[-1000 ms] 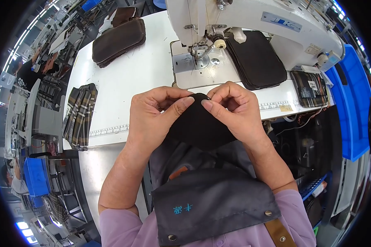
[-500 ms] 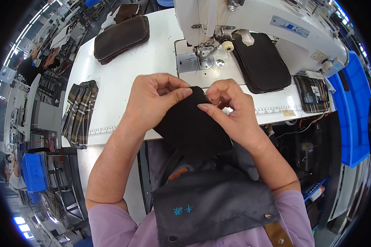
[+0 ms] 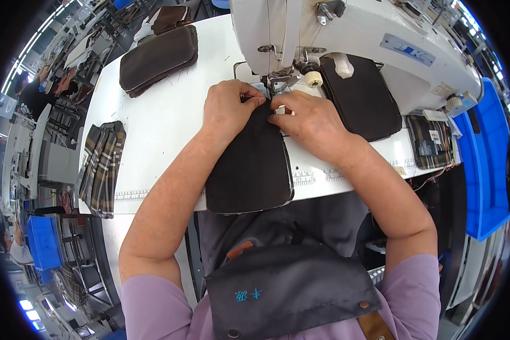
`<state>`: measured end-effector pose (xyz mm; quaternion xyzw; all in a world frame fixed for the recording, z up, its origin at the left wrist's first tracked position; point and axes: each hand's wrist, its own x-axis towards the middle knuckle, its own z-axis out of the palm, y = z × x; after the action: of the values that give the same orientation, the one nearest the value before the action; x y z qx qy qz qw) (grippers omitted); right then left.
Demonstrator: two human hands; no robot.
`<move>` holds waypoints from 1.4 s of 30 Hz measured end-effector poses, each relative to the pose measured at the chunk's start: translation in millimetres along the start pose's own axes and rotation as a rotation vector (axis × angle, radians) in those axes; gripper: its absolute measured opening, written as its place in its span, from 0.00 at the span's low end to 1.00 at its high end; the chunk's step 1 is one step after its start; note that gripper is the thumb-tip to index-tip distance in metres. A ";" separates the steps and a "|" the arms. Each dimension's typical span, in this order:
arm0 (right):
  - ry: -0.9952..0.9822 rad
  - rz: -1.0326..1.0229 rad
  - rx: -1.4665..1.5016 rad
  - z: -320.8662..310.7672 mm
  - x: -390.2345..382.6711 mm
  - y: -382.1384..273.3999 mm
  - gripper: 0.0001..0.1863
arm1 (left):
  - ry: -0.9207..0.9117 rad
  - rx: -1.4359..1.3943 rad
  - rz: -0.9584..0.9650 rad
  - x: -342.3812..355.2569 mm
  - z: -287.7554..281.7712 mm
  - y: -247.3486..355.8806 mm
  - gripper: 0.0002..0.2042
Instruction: Operating an industrial sewing machine to join pieces of dark leather for bags or pouches.
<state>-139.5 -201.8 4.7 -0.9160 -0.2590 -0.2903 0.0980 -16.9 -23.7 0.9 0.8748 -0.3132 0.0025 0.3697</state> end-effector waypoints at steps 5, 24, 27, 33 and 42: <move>-0.012 0.144 -0.015 10.4 -6.0 8.1 0.10 | 0.041 -0.020 0.078 12.4 5.4 -6.0 0.09; 0.009 0.218 0.023 17.0 -3.3 6.6 0.09 | 0.019 -0.027 0.036 25.9 5.8 -15.5 0.12; 0.028 0.238 0.023 12.8 -5.9 -0.5 0.10 | 0.131 0.124 0.377 15.5 -2.9 -17.9 0.15; 0.083 0.227 0.042 -17.2 -27.3 -14.6 0.07 | -0.233 -0.153 0.470 -82.6 -42.1 38.8 0.15; -0.051 0.221 0.195 -38.2 -59.4 -95.4 0.15 | 0.015 0.044 0.613 -119.6 -39.7 31.6 0.11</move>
<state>-250.0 -158.4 3.9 -0.9321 -0.1861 -0.2280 0.2113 -121.5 50.5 21.9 0.7473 -0.5595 0.1274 0.3350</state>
